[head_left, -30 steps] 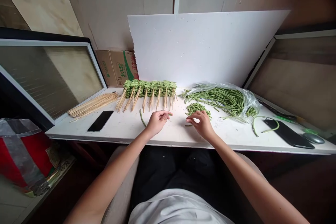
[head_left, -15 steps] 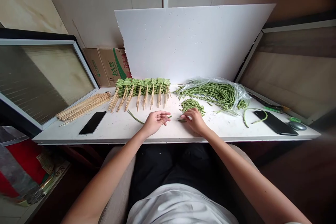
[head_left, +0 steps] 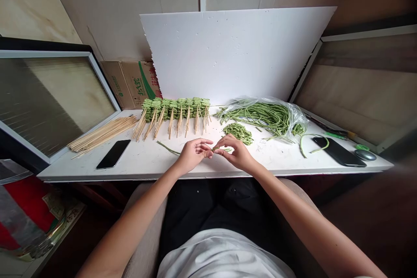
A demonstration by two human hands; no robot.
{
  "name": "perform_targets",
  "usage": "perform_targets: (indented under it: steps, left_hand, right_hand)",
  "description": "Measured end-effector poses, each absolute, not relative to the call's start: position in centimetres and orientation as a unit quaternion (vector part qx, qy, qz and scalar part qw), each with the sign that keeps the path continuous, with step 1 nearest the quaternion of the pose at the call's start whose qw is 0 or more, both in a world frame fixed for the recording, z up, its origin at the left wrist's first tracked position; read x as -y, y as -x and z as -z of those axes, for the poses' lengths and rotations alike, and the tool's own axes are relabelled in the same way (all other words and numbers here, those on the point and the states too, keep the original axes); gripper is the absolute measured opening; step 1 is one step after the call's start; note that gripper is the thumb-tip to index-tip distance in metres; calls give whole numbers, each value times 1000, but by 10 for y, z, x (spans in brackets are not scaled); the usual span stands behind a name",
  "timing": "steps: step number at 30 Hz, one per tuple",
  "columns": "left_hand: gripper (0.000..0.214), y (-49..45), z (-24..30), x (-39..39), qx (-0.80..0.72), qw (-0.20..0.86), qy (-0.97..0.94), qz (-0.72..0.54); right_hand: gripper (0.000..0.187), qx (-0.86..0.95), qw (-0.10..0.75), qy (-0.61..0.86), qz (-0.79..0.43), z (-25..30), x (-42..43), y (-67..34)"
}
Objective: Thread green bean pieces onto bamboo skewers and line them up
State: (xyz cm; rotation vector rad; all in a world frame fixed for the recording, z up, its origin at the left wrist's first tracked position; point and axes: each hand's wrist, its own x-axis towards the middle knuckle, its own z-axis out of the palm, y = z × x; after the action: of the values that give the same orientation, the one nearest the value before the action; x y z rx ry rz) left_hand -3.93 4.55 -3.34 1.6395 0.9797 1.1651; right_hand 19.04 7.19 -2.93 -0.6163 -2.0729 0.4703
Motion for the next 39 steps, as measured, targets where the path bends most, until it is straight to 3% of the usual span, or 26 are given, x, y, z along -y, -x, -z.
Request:
perform_targets:
  steps: [7, 13, 22, 32, 39]
  left_hand:
    - [24, 48, 36, -52, -417, 392, -694, -436]
    - [12, 39, 27, -40, -440, 262, -721, -467]
    - [10, 30, 21, -28, -389, 125, -762, -502]
    - [12, 31, 23, -27, -369, 114, -774, -501]
    - [17, 36, 25, -33, -351, 236, -769, -479]
  right_hand:
    - [21, 815, 474, 266, -199, 28, -76, -196]
    - [26, 817, 462, 268, -214, 25, -65, -189]
    - [20, 830, 478, 240, -155, 16, -57, -185]
    - [16, 823, 495, 234, -153, 21, -52, -179]
    - [17, 805, 495, 227, -233, 32, -54, -177]
